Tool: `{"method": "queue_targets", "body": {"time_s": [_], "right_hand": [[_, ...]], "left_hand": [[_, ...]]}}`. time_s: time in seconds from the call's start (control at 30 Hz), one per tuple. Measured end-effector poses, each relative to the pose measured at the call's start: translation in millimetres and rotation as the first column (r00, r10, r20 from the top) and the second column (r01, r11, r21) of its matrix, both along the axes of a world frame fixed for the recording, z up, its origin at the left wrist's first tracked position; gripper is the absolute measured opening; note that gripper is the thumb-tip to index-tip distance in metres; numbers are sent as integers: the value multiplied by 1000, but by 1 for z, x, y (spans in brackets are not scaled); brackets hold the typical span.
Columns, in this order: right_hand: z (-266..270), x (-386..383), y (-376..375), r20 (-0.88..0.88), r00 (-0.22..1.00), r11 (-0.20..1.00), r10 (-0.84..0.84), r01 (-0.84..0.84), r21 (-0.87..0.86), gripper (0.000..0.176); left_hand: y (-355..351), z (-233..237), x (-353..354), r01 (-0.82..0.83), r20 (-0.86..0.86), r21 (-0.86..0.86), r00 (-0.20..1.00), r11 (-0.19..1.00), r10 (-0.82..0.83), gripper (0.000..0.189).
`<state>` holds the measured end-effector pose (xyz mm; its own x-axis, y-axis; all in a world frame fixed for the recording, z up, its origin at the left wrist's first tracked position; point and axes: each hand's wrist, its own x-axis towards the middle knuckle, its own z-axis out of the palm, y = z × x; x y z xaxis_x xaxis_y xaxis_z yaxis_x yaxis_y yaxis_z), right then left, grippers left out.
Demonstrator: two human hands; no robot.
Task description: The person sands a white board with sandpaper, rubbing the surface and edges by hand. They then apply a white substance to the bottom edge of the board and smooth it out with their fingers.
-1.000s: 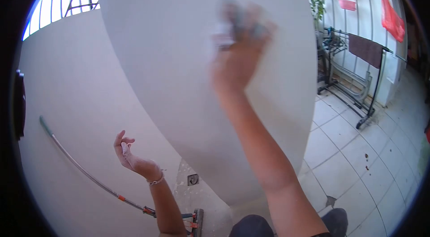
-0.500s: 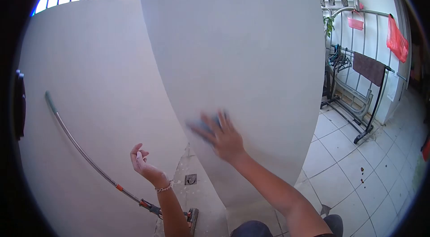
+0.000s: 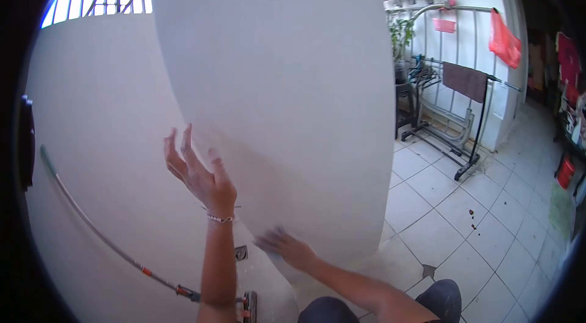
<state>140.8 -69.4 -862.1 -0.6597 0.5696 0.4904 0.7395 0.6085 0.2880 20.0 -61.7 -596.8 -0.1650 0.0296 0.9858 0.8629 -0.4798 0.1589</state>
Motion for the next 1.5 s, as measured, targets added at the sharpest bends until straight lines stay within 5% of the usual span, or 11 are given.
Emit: {"method": "queue_targets", "body": {"time_s": [0.17,0.27,0.43,0.67,0.8,0.93,1.03,1.13,1.27,1.37,1.5], "right_hand": [[-13,72,-42,-275,878,919,-392,357,-169,71],[23,105,-43,-592,621,840,-514,505,-199,64],[110,159,8,-826,532,885,-184,455,96,54],[231,215,66,-743,666,811,64,400,428,63],[174,226,70,-835,535,843,126,386,374,59],[26,198,62,-961,274,907,23,399,136,67],[-113,150,57,-998,-49,857,-47,511,-66,53],[-141,129,75,-718,-644,869,264,482,-113,55],[-147,175,84,-800,-568,710,-196,481,-515,57],[-170,214,102,-685,-699,739,-206,347,-577,53],[-174,173,75,-812,-582,823,-41,441,-358,55]], "left_hand": [[39,28,26,-262,-174,-50,953,964,250,65],[35,41,52,-228,-279,-58,939,972,203,66],[44,64,111,-157,-486,35,860,987,154,57],[49,78,176,-35,-890,29,453,999,41,52],[62,62,208,-78,-928,123,343,989,143,53],[75,35,250,-60,-954,200,217,978,208,56],[73,-8,285,-74,-986,109,121,991,118,52],[66,-65,316,-124,-1000,-14,-24,992,-18,53],[72,-114,308,-207,-937,-89,-314,974,-153,47],[76,-125,307,-181,-912,-2,-403,983,-76,46],[68,-136,308,-237,-862,6,-493,972,-115,42]]}}
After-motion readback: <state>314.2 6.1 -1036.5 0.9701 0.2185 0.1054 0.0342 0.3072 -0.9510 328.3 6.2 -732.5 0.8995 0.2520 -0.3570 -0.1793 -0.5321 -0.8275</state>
